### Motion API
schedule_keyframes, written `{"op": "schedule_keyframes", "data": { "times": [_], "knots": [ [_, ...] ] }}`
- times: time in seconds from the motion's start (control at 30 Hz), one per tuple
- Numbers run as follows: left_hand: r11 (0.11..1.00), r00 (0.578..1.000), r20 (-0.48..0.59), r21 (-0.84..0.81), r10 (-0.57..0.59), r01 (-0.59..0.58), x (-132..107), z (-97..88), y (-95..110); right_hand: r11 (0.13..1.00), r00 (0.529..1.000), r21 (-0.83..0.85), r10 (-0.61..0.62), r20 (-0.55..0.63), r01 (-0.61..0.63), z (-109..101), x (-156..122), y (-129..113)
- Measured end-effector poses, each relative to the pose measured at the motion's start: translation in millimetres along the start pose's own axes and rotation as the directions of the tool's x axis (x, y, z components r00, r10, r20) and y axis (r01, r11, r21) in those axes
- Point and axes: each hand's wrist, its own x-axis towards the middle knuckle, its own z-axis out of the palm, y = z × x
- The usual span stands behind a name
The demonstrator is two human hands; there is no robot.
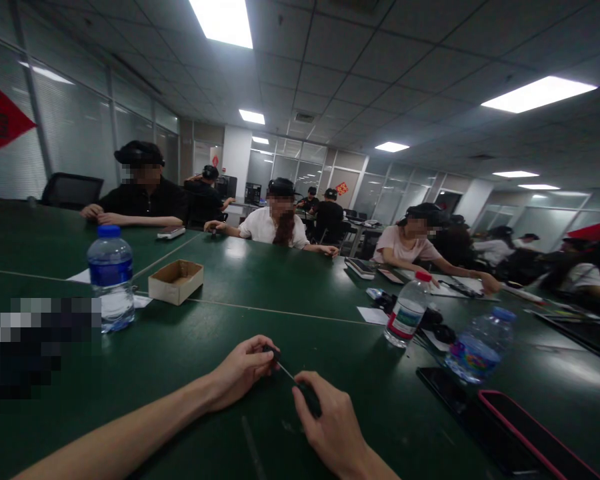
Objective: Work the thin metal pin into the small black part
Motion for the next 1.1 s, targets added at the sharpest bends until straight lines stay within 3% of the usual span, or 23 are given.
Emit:
{"op": "schedule_keyframes", "data": {
  "times": [0.5, 0.8, 1.1],
  "knots": [
    [0.999, 0.998, -0.058, -0.052, 0.006, -0.009, 2.7, -4.3, -2.1, 1.000, 0.999, 0.000, -0.020, -0.041, 0.020, -2.2, 0.9, -1.9],
    [0.999, 1.000, -0.019, -0.053, 0.004, -0.005, -0.4, -1.7, 0.8, 0.994, 0.995, -0.048, 0.097, 0.025, -0.096, -2.7, 2.5, -1.3],
    [0.999, 0.998, -0.062, -0.028, 0.015, -0.017, 3.5, -8.1, -3.2, 0.990, 0.990, -0.058, 0.134, 0.044, -0.132, -1.4, 3.0, 0.0]
  ]
}}
